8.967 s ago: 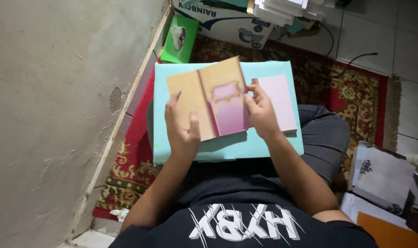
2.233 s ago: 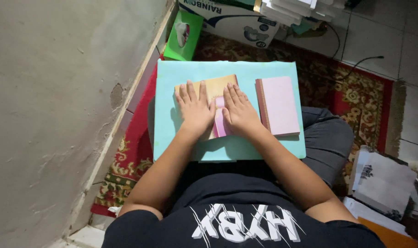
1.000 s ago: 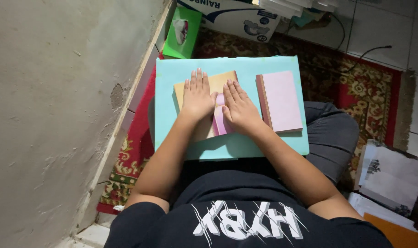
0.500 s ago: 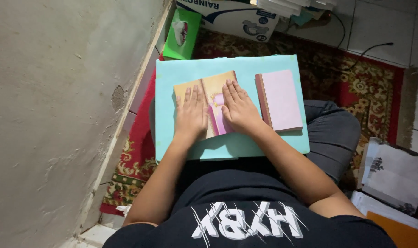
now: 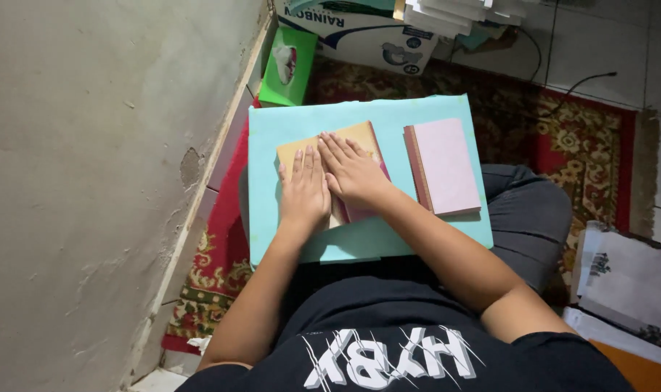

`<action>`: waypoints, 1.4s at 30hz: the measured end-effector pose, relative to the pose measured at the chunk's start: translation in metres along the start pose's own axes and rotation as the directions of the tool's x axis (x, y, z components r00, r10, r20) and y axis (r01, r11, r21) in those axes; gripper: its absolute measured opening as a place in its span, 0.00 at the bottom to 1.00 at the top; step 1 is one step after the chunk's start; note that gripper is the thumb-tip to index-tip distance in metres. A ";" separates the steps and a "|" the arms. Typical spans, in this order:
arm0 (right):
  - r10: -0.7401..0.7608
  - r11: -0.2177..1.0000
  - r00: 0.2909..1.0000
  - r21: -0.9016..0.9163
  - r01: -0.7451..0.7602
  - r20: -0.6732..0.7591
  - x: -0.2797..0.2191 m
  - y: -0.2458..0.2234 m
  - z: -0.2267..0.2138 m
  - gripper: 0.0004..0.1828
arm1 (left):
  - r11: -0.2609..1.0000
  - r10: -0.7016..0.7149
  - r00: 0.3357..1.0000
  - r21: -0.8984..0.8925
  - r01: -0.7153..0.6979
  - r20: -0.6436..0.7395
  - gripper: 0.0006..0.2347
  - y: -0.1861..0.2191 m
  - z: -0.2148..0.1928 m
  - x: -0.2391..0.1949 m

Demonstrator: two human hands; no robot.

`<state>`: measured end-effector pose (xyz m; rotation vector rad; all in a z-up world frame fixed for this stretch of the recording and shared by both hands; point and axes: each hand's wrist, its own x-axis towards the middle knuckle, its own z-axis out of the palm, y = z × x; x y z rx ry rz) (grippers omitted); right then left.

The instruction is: Folding and smoothing printed paper materials to create small booklets or cards.

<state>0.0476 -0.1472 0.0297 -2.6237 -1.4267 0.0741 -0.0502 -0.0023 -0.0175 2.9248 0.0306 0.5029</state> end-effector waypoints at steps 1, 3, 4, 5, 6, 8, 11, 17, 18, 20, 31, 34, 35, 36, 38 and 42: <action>-0.001 1.000 1.000 0.001 0.001 0.002 0.005 0.004 0.001 0.42 | 1.000 -0.001 1.000 0.000 0.001 0.002 0.27 0.000 0.001 0.000; -0.005 1.000 1.000 0.030 0.005 -0.006 0.014 0.010 0.005 0.41 | 1.000 0.004 0.999 0.008 -0.004 -0.043 0.27 0.000 0.002 0.000; -0.007 0.999 1.000 0.033 0.008 -0.002 0.013 0.009 -0.001 0.41 | 1.000 0.000 0.999 0.008 0.000 -0.039 0.27 0.000 0.005 0.001; 0.006 1.000 1.000 0.023 -0.005 -0.022 0.013 0.006 -0.007 0.39 | 1.000 -0.007 0.998 0.023 0.008 -0.058 0.27 -0.001 0.008 0.001; 0.019 1.000 0.999 0.014 -0.018 -0.042 0.011 0.003 -0.012 0.37 | 0.999 -0.013 0.997 0.038 0.016 -0.077 0.27 -0.001 0.010 0.000; 0.072 0.997 0.996 0.021 -0.071 -0.050 0.005 0.007 -0.010 0.36 | 0.999 -0.026 0.996 0.041 0.030 -0.087 0.27 -0.002 0.019 0.001; 0.147 0.989 0.986 0.008 -0.147 -0.082 -0.013 0.014 -0.003 0.36 | 0.998 -0.054 0.994 0.035 0.058 -0.090 0.27 0.002 0.016 0.001; 0.154 0.986 0.971 -0.034 -0.162 -0.181 -0.050 0.017 0.007 0.37 | 0.989 -0.139 0.989 0.053 0.141 -0.048 0.31 0.012 0.030 0.017; 0.136 0.987 0.969 -0.051 -0.149 -0.207 -0.052 0.016 0.007 0.37 | 0.987 -0.156 0.988 0.036 0.156 -0.014 0.32 0.013 0.033 0.023; 0.139 0.987 0.966 -0.043 -0.152 -0.217 -0.052 0.015 0.008 0.37 | 0.987 -0.159 0.987 0.021 0.158 0.032 0.32 0.007 0.042 0.041; 0.133 0.988 0.951 -0.041 -0.150 -0.278 -0.052 0.019 0.017 0.37 | 0.988 -0.128 0.966 -0.051 0.143 0.227 0.30 0.012 0.026 0.040; 0.156 0.983 0.942 -0.046 -0.177 -0.296 -0.052 0.017 0.017 0.37 | 0.996 -0.073 0.984 -0.044 0.081 0.162 0.30 0.019 0.012 0.021; 0.184 0.978 0.930 -0.039 -0.207 -0.319 -0.054 0.014 0.016 0.37 | 0.997 -0.070 0.984 -0.031 0.076 0.164 0.29 0.020 0.005 0.017; 0.211 0.971 0.916 -0.032 -0.236 -0.341 -0.056 0.012 0.015 0.37 | 0.997 -0.067 0.984 -0.019 0.071 0.166 0.28 0.021 -0.002 0.013; 0.245 0.955 0.899 -0.070 -0.289 -0.364 -0.066 0.017 0.007 0.34 | 0.999 -0.053 0.993 -0.006 0.054 0.107 0.27 0.021 0.001 0.010; 0.447 0.865 0.788 -0.020 -0.501 -0.423 -0.095 0.042 -0.019 0.36 | 0.999 -0.039 0.999 0.015 0.039 -0.024 0.26 0.022 0.002 0.008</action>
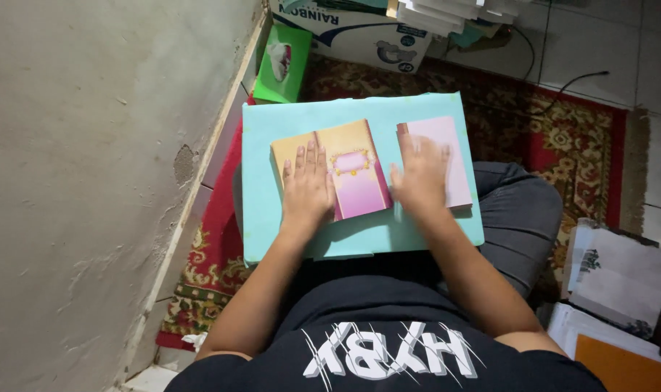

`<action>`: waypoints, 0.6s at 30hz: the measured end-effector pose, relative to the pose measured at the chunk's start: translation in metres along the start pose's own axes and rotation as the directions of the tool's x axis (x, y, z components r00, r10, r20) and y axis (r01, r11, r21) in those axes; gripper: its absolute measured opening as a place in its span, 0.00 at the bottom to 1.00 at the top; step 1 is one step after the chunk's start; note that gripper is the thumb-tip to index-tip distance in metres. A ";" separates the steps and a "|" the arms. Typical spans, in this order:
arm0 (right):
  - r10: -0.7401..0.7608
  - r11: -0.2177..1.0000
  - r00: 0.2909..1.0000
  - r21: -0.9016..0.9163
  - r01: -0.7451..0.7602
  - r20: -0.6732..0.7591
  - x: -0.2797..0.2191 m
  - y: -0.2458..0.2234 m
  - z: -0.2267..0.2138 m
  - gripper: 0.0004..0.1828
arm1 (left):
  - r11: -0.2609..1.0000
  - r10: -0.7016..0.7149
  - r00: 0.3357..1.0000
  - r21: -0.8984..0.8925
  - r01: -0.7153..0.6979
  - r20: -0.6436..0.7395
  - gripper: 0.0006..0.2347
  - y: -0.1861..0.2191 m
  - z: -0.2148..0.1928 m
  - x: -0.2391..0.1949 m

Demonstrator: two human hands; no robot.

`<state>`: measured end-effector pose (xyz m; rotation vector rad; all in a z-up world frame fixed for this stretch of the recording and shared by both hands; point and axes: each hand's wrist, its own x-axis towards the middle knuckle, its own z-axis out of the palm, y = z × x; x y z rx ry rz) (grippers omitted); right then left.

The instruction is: Folding and smoothing printed paper materials to create small booklets or cards.

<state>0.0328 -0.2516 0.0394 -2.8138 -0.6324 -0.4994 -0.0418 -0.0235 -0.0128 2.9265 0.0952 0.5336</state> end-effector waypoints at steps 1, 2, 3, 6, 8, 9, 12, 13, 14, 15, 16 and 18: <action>-0.001 1.000 1.000 -0.002 0.001 -0.002 -0.004 0.020 0.006 0.36 | 1.000 0.000 1.000 -0.001 0.000 -0.003 0.26 -0.001 0.000 0.000; 0.054 0.992 0.998 -0.116 -0.055 -0.010 -0.009 0.040 0.012 0.39 | 1.000 0.003 1.000 0.006 -0.003 -0.014 0.26 -0.002 0.001 -0.001; 0.111 0.967 0.994 -0.230 -0.113 -0.023 -0.014 0.061 0.017 0.43 | 1.000 0.008 1.000 0.011 -0.008 -0.023 0.26 -0.001 0.002 -0.001; 0.158 0.974 0.980 -0.181 -0.135 0.123 -0.015 0.056 -0.012 0.46 | 1.000 0.004 1.000 -0.017 -0.004 -0.003 0.25 0.003 -0.014 -0.001; 0.147 0.979 0.974 -0.166 -0.119 0.170 -0.020 0.045 -0.012 0.50 | 1.000 0.000 1.000 -0.019 0.000 0.004 0.25 0.003 -0.008 -0.002; 0.130 0.984 0.970 -0.145 -0.102 0.206 -0.019 0.039 -0.011 0.54 | 1.000 -0.003 1.000 -0.012 0.003 0.001 0.25 0.001 -0.007 -0.002; 0.102 0.978 0.965 -0.200 -0.053 0.242 -0.014 0.043 -0.004 0.53 | 0.999 -0.018 0.999 -0.047 0.019 0.032 0.25 0.002 -0.008 0.000; 0.102 0.980 0.964 -0.189 -0.055 0.247 -0.014 0.043 0.001 0.53 | 0.999 -0.018 0.999 -0.037 0.020 0.040 0.25 0.002 -0.010 -0.001; 0.110 0.973 0.965 -0.225 -0.055 0.239 -0.013 0.043 0.006 0.52 | 0.999 -0.021 0.999 -0.023 0.022 0.043 0.25 0.003 -0.011 -0.001; 0.120 0.963 0.967 -0.265 -0.057 0.227 -0.011 0.046 0.010 0.50 | 1.000 -0.021 0.999 -0.014 0.022 0.043 0.25 0.006 -0.012 0.002; 0.122 0.964 0.966 -0.259 -0.060 0.229 -0.007 0.042 0.003 0.50 | 1.000 -0.020 0.999 -0.008 0.020 0.047 0.25 0.003 -0.008 0.003; 0.083 0.971 0.975 -0.238 -0.033 0.204 -0.001 0.037 -0.011 0.45 | 0.999 0.012 1.000 0.036 -0.012 0.014 0.25 -0.001 0.003 0.002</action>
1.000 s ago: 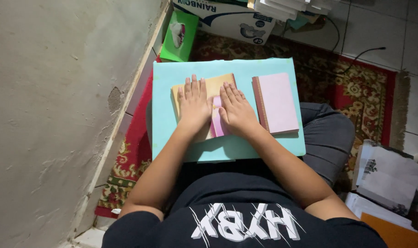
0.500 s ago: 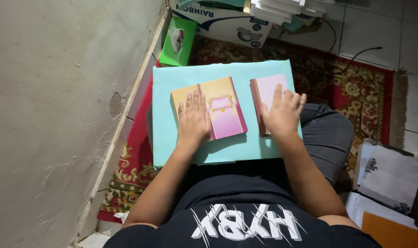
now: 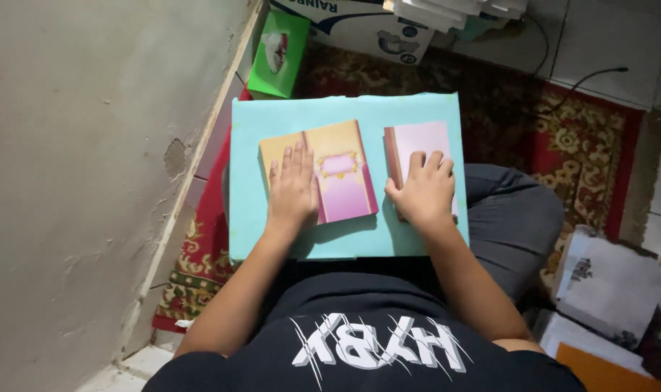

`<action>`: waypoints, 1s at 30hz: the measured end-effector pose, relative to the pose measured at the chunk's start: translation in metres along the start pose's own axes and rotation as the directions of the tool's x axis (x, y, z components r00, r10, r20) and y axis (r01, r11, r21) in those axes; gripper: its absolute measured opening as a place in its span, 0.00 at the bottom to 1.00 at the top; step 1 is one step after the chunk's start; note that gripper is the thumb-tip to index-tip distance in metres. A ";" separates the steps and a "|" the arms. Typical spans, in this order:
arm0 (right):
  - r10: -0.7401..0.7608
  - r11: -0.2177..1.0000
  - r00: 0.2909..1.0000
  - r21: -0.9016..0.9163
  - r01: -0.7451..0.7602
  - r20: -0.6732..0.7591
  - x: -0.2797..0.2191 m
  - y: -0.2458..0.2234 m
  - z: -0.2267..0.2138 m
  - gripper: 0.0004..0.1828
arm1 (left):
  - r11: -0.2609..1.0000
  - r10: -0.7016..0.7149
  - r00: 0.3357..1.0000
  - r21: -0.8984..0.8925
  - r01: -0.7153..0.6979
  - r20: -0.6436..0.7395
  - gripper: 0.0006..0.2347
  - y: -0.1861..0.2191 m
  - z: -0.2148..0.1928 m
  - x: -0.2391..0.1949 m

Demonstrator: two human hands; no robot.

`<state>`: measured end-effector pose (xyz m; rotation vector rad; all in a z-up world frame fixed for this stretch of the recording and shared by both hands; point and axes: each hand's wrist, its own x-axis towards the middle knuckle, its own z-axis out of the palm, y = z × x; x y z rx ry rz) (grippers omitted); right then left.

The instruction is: Folding and smoothing printed paper materials to create small booklets or cards.

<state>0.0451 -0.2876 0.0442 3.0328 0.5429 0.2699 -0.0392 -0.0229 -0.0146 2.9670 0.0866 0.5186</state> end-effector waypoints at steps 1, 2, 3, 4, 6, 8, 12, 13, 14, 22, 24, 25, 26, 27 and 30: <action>-0.007 1.000 1.000 0.000 0.007 0.006 0.001 0.001 -0.003 0.45 | 1.000 -0.008 1.000 0.000 0.008 0.005 0.25 0.000 0.001 0.000; -0.013 1.000 1.000 0.012 0.013 -0.004 0.002 0.002 -0.006 0.45 | 1.000 -0.003 1.000 0.005 0.003 0.000 0.25 -0.001 0.002 0.001; -0.019 0.999 1.000 0.025 0.020 -0.012 0.003 0.004 -0.009 0.45 | 1.000 0.001 1.000 0.010 -0.001 -0.003 0.25 -0.002 0.002 0.001; -0.027 0.999 1.000 0.027 0.027 -0.004 0.005 0.006 -0.015 0.45 | 1.000 -0.007 1.000 0.010 0.007 0.005 0.25 -0.001 0.002 0.001; -0.067 0.995 0.997 0.074 0.065 0.030 0.006 0.010 -0.026 0.45 | 0.999 -0.007 1.000 0.036 0.007 0.000 0.27 -0.001 0.002 0.001; -0.096 0.993 0.995 0.070 0.093 0.041 0.009 0.013 -0.026 0.44 | 1.000 -0.028 0.999 0.007 0.028 0.018 0.27 -0.002 0.002 0.003; -0.169 0.980 0.986 0.107 0.167 0.012 0.008 0.021 -0.026 0.37 | 1.000 -0.008 1.000 0.011 0.009 -0.021 0.26 0.000 -0.003 0.005; -0.176 0.979 0.984 0.110 0.171 0.034 0.008 0.023 -0.028 0.37 | 1.000 -0.019 1.000 0.005 0.019 -0.001 0.26 0.001 -0.004 0.005; -0.197 0.975 0.980 0.101 0.196 0.004 0.008 0.025 -0.030 0.30 | 1.000 -0.019 1.000 0.002 0.019 -0.004 0.26 0.000 -0.005 0.004; -0.362 0.928 0.931 0.081 0.365 -0.044 0.019 0.040 -0.056 0.08 | 0.998 -0.042 0.999 -0.055 0.042 -0.006 0.25 0.005 -0.018 0.011; -0.157 0.943 0.954 0.326 0.068 0.257 0.017 0.040 -0.060 0.06 | 0.996 -0.049 0.999 -0.075 0.050 0.018 0.25 0.006 -0.019 0.010; -0.155 0.944 0.954 0.323 0.066 0.257 0.014 0.038 -0.061 0.06 | 0.996 -0.048 0.999 -0.078 0.049 0.017 0.25 0.004 -0.015 0.009; -0.117 0.939 0.953 0.344 0.014 0.279 0.011 0.037 -0.062 0.07 | 0.994 -0.052 0.998 -0.099 0.054 0.026 0.25 0.003 -0.013 0.007; -0.078 0.931 0.951 0.364 -0.039 0.300 0.007 0.036 -0.064 0.08 | 0.991 -0.054 0.998 -0.120 0.058 0.033 0.25 0.002 -0.010 0.006; -0.027 0.912 0.954 0.398 -0.099 0.299 -0.004 0.033 -0.056 0.10 | 0.993 -0.039 0.998 -0.107 0.044 0.049 0.26 0.004 -0.019 0.007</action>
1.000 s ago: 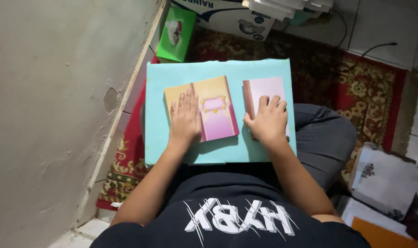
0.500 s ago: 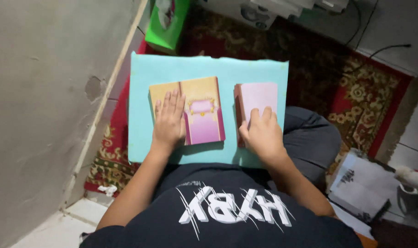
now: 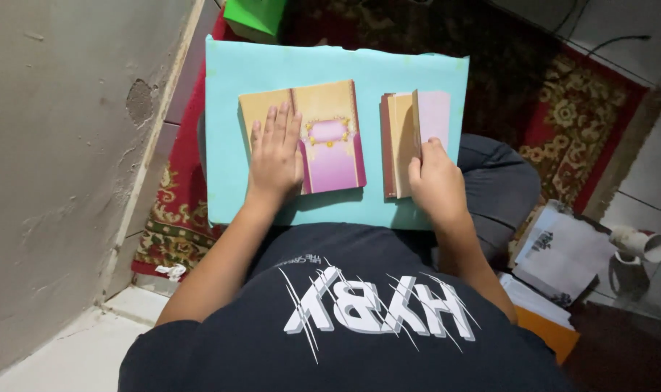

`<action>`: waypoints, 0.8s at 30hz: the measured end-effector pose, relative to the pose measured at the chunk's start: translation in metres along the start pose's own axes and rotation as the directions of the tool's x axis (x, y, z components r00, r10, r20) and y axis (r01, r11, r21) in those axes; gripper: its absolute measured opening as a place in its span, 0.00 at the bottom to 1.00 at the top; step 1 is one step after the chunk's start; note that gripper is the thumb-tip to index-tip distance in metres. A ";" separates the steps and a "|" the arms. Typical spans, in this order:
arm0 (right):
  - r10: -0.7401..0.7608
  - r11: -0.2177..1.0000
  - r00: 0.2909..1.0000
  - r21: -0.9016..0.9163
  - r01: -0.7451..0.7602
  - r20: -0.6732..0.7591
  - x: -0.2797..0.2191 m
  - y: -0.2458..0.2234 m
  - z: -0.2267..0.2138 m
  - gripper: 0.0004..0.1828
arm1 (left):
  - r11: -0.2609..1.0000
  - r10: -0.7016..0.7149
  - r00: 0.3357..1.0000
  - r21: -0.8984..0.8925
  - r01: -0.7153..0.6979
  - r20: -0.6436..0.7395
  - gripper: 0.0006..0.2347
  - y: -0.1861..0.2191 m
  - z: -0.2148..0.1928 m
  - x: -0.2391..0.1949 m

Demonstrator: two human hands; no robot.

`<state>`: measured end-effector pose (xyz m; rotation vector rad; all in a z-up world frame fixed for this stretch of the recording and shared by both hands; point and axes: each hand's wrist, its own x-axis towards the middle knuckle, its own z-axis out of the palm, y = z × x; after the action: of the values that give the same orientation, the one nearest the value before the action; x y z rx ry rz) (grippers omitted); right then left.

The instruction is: Folding and smoothing printed paper materials to create small booklets or cards.

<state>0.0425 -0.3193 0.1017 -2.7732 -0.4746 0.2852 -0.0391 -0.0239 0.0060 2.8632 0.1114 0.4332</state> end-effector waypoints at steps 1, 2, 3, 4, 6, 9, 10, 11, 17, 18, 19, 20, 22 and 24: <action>0.001 1.000 1.000 -0.005 -0.001 -0.010 -0.003 -0.004 -0.005 0.10 | 1.000 0.005 1.000 -0.004 -0.005 -0.009 0.26 0.000 0.000 0.000; 0.020 0.997 1.000 0.076 -0.022 0.022 -0.006 -0.009 -0.010 0.11 | 1.000 0.005 1.000 -0.012 -0.005 -0.008 0.25 0.001 -0.001 0.000; 0.034 0.987 0.998 0.156 -0.042 0.058 -0.009 -0.014 -0.015 0.11 | 1.000 0.003 1.000 -0.020 -0.003 -0.006 0.25 0.001 -0.002 -0.001; 0.032 0.988 0.998 0.152 -0.040 0.051 -0.013 -0.017 -0.018 0.11 | 1.000 0.004 1.000 -0.022 -0.005 -0.014 0.25 0.001 -0.004 -0.003; 0.057 0.964 0.998 0.259 -0.057 0.010 -0.017 -0.022 -0.025 0.16 | 0.999 0.002 1.000 -0.035 -0.002 -0.007 0.25 0.001 -0.007 -0.003; 0.098 0.950 0.994 0.302 -0.077 -0.053 -0.026 -0.016 -0.027 0.20 | 0.999 -0.001 0.999 -0.040 -0.001 -0.046 0.25 0.002 -0.004 -0.003; 0.095 0.951 0.994 0.302 -0.073 -0.057 -0.032 -0.017 -0.032 0.20 | 0.999 -0.001 0.999 -0.039 -0.001 -0.051 0.25 0.000 -0.003 -0.005; 0.090 0.956 0.988 0.289 -0.051 -0.124 -0.037 -0.017 -0.038 0.16 | 0.997 -0.013 0.998 -0.076 0.009 -0.056 0.25 0.000 -0.002 -0.006; -0.007 0.771 0.965 0.613 0.171 -0.261 -0.064 -0.041 -0.051 0.14 | 0.954 -0.094 0.984 -0.296 0.045 -0.154 0.20 -0.006 -0.010 -0.005; -0.051 0.648 0.960 0.722 0.243 -0.277 -0.065 -0.043 -0.047 0.20 | 0.917 -0.125 0.978 -0.396 0.050 -0.165 0.20 -0.007 -0.012 -0.003; -0.061 0.647 0.960 0.722 0.246 -0.273 -0.062 -0.048 -0.038 0.20 | 0.917 -0.134 0.977 -0.394 0.058 -0.168 0.20 -0.009 -0.017 -0.005; -0.071 0.577 0.961 0.776 0.257 -0.266 -0.059 -0.052 -0.028 0.20 | 0.809 -0.199 0.966 -0.584 0.065 -0.168 0.20 -0.011 -0.021 -0.006; -0.086 0.501 0.962 0.824 0.265 -0.258 -0.051 -0.061 -0.011 0.21 | 0.664 -0.266 0.951 -0.746 0.062 -0.158 0.19 -0.012 -0.040 -0.008; -0.002 0.067 0.987 0.985 0.158 -0.158 -0.039 -0.073 0.008 0.19 | 0.568 -0.351 0.914 -0.822 0.037 -0.202 0.19 -0.014 -0.068 -0.011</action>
<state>-0.0169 -0.2661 0.1246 -1.2834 -0.2093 0.2618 -0.0703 0.0037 0.0629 1.8078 0.2284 0.7153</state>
